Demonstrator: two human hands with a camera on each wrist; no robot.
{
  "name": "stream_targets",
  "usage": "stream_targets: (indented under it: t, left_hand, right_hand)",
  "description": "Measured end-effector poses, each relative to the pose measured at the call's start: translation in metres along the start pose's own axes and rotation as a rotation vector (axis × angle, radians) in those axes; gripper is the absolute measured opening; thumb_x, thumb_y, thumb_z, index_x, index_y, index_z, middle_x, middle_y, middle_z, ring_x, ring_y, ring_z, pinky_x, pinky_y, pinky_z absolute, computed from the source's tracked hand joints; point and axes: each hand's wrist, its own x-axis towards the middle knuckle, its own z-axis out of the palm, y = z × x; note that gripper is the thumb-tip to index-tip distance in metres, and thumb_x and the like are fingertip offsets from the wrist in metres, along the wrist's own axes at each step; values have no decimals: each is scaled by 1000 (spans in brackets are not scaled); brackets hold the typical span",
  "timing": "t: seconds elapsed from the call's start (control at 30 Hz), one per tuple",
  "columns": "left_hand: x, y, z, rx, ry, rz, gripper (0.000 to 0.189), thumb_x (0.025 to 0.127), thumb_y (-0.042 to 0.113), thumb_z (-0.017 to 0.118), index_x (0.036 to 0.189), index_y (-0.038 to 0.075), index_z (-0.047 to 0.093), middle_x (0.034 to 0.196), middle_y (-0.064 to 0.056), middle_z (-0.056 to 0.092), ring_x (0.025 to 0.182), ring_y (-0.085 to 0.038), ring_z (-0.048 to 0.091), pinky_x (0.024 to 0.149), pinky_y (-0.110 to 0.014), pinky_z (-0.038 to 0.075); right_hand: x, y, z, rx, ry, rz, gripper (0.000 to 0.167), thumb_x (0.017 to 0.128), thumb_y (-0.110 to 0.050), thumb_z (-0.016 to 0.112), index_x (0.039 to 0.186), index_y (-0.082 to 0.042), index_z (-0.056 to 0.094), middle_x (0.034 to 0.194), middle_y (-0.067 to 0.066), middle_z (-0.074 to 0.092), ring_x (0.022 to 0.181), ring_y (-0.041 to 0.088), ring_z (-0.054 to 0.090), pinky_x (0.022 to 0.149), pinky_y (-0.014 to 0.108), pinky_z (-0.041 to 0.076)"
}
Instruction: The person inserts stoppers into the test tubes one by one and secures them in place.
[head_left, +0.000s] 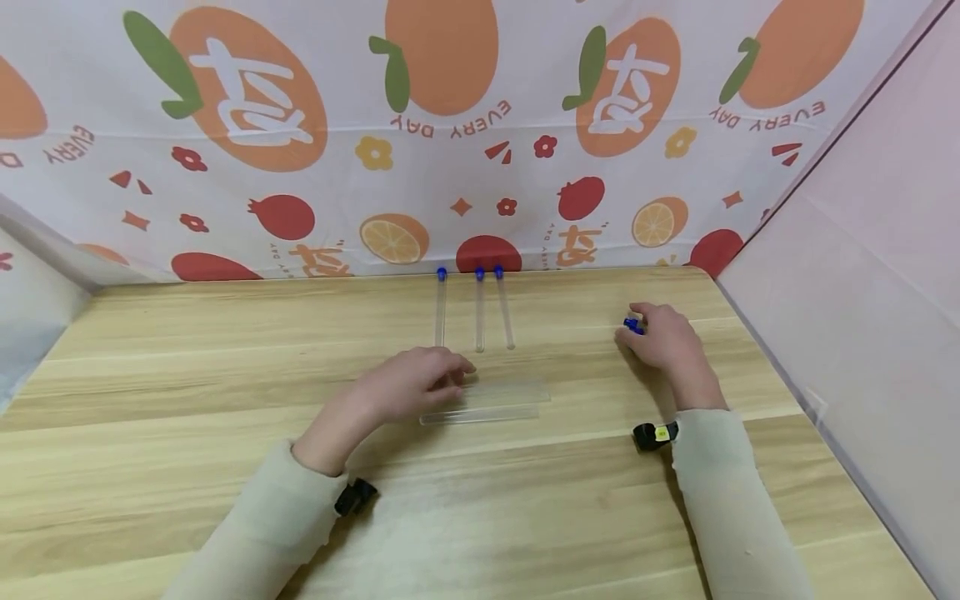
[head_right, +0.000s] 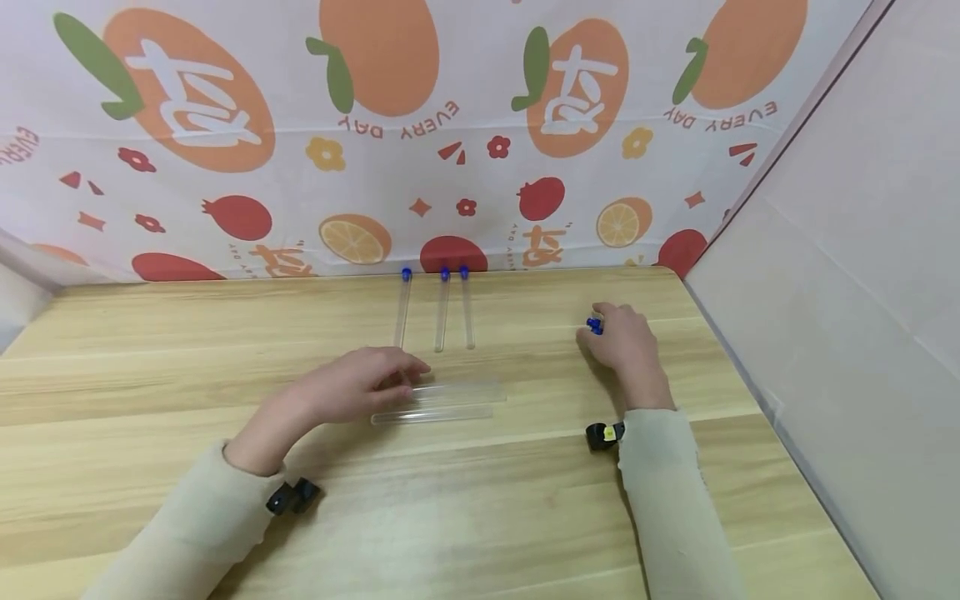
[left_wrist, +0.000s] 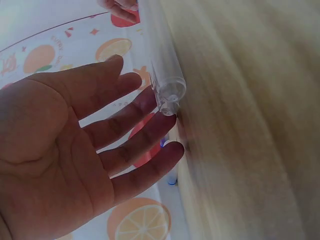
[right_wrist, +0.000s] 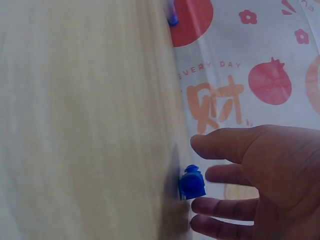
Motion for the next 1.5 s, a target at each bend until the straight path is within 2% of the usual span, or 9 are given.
stream_targets:
  t: [0.13, 0.4, 0.73, 1.0, 1.13, 1.27, 1.37, 1.5]
  left_hand:
    - [-1, 1, 1, 35, 9, -8, 29, 97, 11, 64, 124, 1, 67, 107, -7, 71, 102, -22, 66, 94, -44, 53]
    - [-4, 3, 0, 118, 33, -27, 23, 95, 2, 63, 117, 5, 71, 109, -7, 70, 105, -24, 66, 94, -44, 54]
    - [-6, -3, -2, 127, 23, -70, 25, 93, -5, 63, 112, 8, 73, 106, -3, 72, 100, -20, 67, 89, -41, 56]
    - [-8, -6, -8, 163, 35, -65, 24, 91, -5, 64, 107, 9, 74, 100, -3, 72, 93, -19, 66, 83, -40, 56]
    - [-12, -5, -14, 186, 23, -110, 22, 90, -2, 64, 104, 11, 74, 95, -2, 71, 85, -17, 63, 75, -38, 54]
    - [-14, -2, -19, 208, 22, -136, 18, 94, 2, 64, 103, 15, 74, 95, -1, 70, 88, -20, 65, 76, -42, 56]
    - [-14, -1, -21, 191, 22, -116, 16, 95, 5, 65, 104, 15, 74, 97, 0, 69, 92, -21, 66, 80, -44, 56]
    - [-12, -2, -18, 181, 2, -79, 12, 91, 8, 71, 101, 15, 72, 93, 1, 67, 86, -16, 62, 77, -40, 55]
  right_hand:
    - [-1, 0, 3, -47, 1, 12, 60, 98, -38, 54, 145, -1, 48, 136, 30, 52, 120, 46, 51, 100, 63, 45]
    - [-2, -4, 5, -96, 7, 38, 51, 98, -37, 55, 136, -4, 58, 131, 27, 50, 119, 47, 47, 96, 63, 46]
    - [-3, -13, 7, -97, 28, 35, 39, 96, -37, 63, 125, -12, 69, 130, 23, 56, 117, 45, 53, 86, 61, 51]
    - [-2, -22, 8, -70, 31, -39, 30, 93, -35, 68, 117, -19, 75, 121, 13, 67, 107, 34, 60, 83, 55, 52]
    - [-2, -27, 7, -54, 29, -89, 29, 93, -34, 68, 117, -19, 75, 123, 12, 67, 112, 34, 59, 89, 57, 50]
    - [-2, -34, 4, -53, 57, -163, 27, 93, -31, 69, 115, -17, 75, 124, 13, 67, 120, 36, 57, 94, 58, 49]
    - [-2, -39, 3, -53, 90, -207, 26, 93, -30, 69, 113, -15, 76, 122, 13, 68, 120, 36, 57, 95, 57, 50]
    - [-3, -44, 3, -40, 112, -221, 25, 92, -29, 70, 112, -15, 76, 123, 12, 68, 121, 36, 57, 97, 56, 49]
